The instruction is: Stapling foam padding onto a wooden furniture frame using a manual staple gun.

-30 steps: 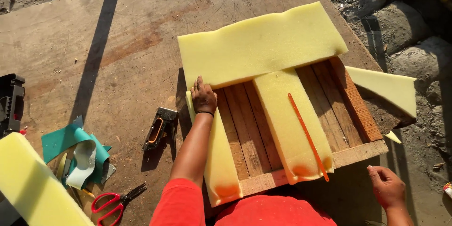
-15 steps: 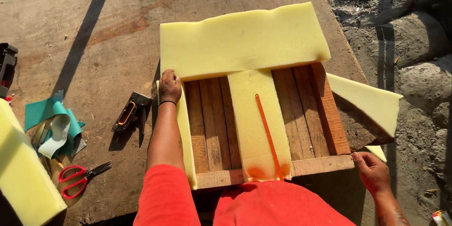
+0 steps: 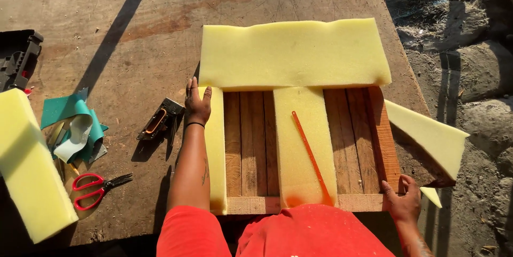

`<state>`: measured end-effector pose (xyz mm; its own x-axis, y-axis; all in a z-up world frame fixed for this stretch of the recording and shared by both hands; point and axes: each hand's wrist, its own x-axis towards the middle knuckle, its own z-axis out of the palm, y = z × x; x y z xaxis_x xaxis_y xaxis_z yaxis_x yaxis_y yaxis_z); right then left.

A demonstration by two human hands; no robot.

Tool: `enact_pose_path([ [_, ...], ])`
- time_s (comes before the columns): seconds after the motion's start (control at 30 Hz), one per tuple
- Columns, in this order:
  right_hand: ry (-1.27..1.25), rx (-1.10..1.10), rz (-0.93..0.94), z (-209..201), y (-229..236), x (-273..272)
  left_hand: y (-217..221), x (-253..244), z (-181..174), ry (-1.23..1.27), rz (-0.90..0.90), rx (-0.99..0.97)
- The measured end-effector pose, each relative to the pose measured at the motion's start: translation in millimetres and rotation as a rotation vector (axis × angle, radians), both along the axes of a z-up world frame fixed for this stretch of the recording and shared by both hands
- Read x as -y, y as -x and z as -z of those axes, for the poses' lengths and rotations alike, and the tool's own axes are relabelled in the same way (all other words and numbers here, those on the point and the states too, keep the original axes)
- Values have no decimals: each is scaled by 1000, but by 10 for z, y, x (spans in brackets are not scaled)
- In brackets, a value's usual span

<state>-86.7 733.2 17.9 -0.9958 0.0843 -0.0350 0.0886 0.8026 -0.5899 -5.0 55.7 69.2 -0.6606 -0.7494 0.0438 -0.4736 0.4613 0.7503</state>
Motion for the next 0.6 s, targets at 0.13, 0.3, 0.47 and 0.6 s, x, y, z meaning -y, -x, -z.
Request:
enact_pose_path([
  [0.13, -3, -131, 21, 73, -72, 183, -1126, 158, -148, 48, -253, -312],
  [0.3, -18, -360, -60, 321, -14, 682, -3096, 940, 104, 553, -976, -6],
  [0.47, -237, -117, 29, 158, 203, 1065, -4217, 1491, -184, 86, -1230, 475],
  [0.6, -309, -96, -17, 194, 247, 920, -4573, 1762, -168, -103, -1162, 535],
])
